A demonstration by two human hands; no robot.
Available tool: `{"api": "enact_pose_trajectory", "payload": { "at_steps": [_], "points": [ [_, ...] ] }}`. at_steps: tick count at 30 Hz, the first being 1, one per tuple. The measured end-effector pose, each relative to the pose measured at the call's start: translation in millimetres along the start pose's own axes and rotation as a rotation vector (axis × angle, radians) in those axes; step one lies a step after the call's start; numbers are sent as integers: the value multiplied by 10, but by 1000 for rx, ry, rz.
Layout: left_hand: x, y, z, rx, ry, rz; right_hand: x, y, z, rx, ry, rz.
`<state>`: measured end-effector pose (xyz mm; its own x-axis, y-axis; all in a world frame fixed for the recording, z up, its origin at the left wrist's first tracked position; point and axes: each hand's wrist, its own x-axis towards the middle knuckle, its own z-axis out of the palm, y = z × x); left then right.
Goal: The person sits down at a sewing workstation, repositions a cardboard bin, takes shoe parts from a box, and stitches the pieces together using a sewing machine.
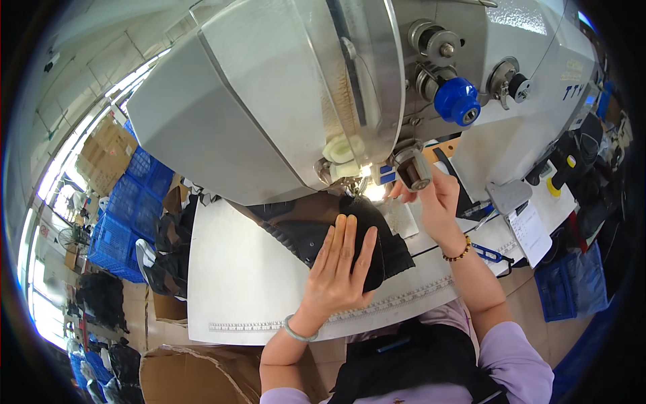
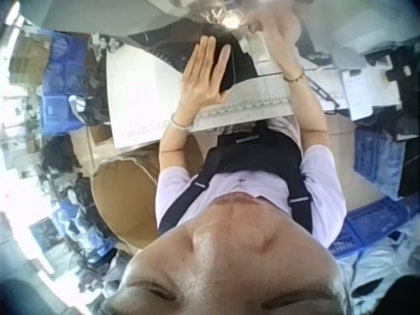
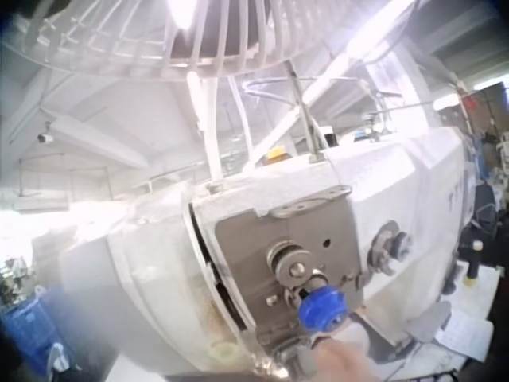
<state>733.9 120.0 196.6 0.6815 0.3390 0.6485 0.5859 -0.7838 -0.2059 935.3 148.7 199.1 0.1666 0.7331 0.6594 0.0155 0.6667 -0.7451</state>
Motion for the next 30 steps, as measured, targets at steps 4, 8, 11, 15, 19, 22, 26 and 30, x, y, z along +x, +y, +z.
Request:
{"api": "enact_pose_trajectory", "payload": {
  "at_steps": [4,8,11,15,19,22,26,30],
  "points": [
    [65,52,-23,2,23,-19,153,114,-55,-495,-71,297],
    [64,47,-7,-1,23,-15,266,15,176,111,0,597],
    [69,78,-1,25,-6,-5,310,99,235,186,41,685],
    [88,111,-43,107,-63,25,296,164,357,364,218,767],
    [111,83,-42,194,-77,82,270,212,379,435,371,887],
    [129,69,-47,199,-84,85,270,157,401,425,384,881],
    [132,54,-39,192,-90,56,270,145,402,382,338,825],
    [128,-23,-68,31,-88,17,225,93,381,401,349,766]
  ]
}}
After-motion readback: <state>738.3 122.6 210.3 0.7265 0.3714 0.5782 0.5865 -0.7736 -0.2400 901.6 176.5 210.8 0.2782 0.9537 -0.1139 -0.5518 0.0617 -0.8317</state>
